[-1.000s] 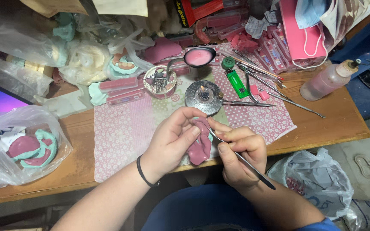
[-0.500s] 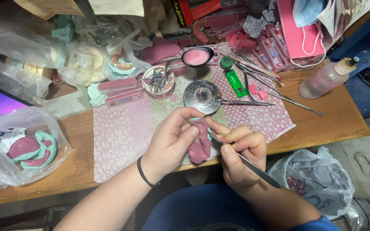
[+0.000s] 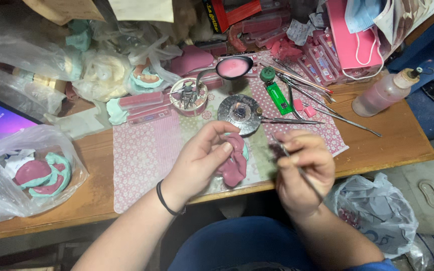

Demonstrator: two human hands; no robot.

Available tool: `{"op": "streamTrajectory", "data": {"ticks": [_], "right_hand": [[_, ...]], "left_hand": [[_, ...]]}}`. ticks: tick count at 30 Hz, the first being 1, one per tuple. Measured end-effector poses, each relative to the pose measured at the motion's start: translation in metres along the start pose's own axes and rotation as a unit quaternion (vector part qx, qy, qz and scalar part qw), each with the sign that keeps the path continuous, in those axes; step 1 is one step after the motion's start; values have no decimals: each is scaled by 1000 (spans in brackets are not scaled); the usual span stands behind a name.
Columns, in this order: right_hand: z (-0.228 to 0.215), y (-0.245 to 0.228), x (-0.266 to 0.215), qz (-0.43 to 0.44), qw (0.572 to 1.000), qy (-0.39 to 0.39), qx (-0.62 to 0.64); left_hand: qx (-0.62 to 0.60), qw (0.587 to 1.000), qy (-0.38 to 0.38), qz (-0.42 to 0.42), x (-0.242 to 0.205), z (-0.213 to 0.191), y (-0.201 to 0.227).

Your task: The person shapes a pink pliable material over a light blue dental mold using their hands and a metal tool. They repeatedly apply a liquid from a bottle to the material and smooth it into place, occasionally trimming excess material with the tool.

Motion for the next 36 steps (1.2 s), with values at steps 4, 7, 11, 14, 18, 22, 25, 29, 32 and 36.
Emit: {"op": "streamTrajectory", "data": {"ticks": [4,7,11,14,18,22,25,29,32,36], "right_hand": [[11,11,2,110,993,-49,1],[33,0,14,131,979,-126,-88],[48,1,13,186,964,-172,-78],[51,-6,16,147,965,-189,-104],[51,-17,24,52,943,-253,-210],[52,-20,30,-25,923,-304,-235],[57,-35,30,-98,908,-345,-218],[37,-10,30,30,910,-339,-237],[7,8,38,128,878,-326,-327],[-40,35,35,134,779,-342,-508]], "left_hand": [[-7,1000,10,-22,-2,7,5],[26,999,12,-20,1,-9,-11],[57,998,23,-27,0,-14,-13],[74,996,36,-41,-1,-15,-11],[122,990,25,-63,0,-15,-11],[186,976,-13,-113,-3,-8,-11],[246,948,-81,-186,-11,4,-14],[208,935,-151,-243,-30,26,5],[162,945,-153,-237,-29,31,15],[22,982,-124,-140,-12,15,11]]}}
Point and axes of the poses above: each hand's wrist, its own x-axis towards the middle knuckle, its own z-axis out of the palm, y = z × x, the point moved 8 cm from there along x, towards the middle knuckle, and after that the axes turned 11 degrees about -x, right-handed, at the moved point
